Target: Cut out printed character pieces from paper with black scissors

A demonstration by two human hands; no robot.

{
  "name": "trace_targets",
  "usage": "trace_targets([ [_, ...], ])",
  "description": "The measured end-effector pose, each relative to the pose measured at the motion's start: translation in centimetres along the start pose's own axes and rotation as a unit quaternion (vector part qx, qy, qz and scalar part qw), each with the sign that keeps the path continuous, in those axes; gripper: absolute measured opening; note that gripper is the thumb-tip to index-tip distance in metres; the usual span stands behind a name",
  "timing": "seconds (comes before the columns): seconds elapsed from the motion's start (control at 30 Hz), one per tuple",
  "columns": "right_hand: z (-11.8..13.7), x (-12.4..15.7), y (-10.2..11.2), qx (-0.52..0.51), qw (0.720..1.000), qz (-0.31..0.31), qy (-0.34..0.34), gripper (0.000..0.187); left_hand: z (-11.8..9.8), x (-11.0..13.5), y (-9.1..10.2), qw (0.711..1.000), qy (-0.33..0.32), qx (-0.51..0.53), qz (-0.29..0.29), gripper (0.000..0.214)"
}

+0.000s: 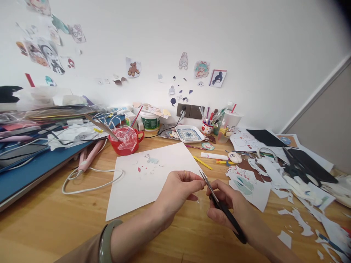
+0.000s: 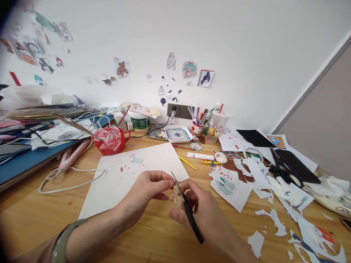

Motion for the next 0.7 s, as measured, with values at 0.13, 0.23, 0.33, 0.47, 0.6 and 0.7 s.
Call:
trace_targets([
  [0.13,-0.24,-0.02,-0.03,-0.009,1.000,-0.007,0.008,0.023,0.03,0.01,0.05,1.000,-0.001,0.001,0.003,0.012],
  [0.23,-0.33,-0.04,-0.01,-0.010,1.000,-0.009,0.012,0.024,0.09,0.06,0.07,1.000,0.001,-0.001,0.004,0.013],
  [0.33,-0.36,0.01,0.02,-0.004,1.000,-0.010,0.011,0.023,0.16,0.07,0.09,1.000,0.005,-0.001,0.002,0.012],
  [0.47,-0.31,0.11,-0.04,-0.009,1.000,-0.007,0.012,0.023,0.18,-0.01,0.11,1.000,0.007,0.000,-0.004,0.012],
  [0.6,-0.28,0.09,-0.08,-0.006,1.000,-0.006,0.012,0.023,0.14,-0.03,0.06,1.000,0.006,0.004,0.001,0.013],
  [0.7,-0.26,0.10,-0.07,-0.001,1.000,-0.006,0.014,0.023,0.13,0.02,0.07,1.000,0.009,0.006,0.001,0.013],
])
Point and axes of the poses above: each hand's wrist, its own x-axis away from the middle knuckle, its own y-axis out of the back of the hand, z = x × y, the point moved 5 cm from there along -x, towards the middle knuckle, and after that the axes turned 8 degrees about y, right-handed, at the moved point
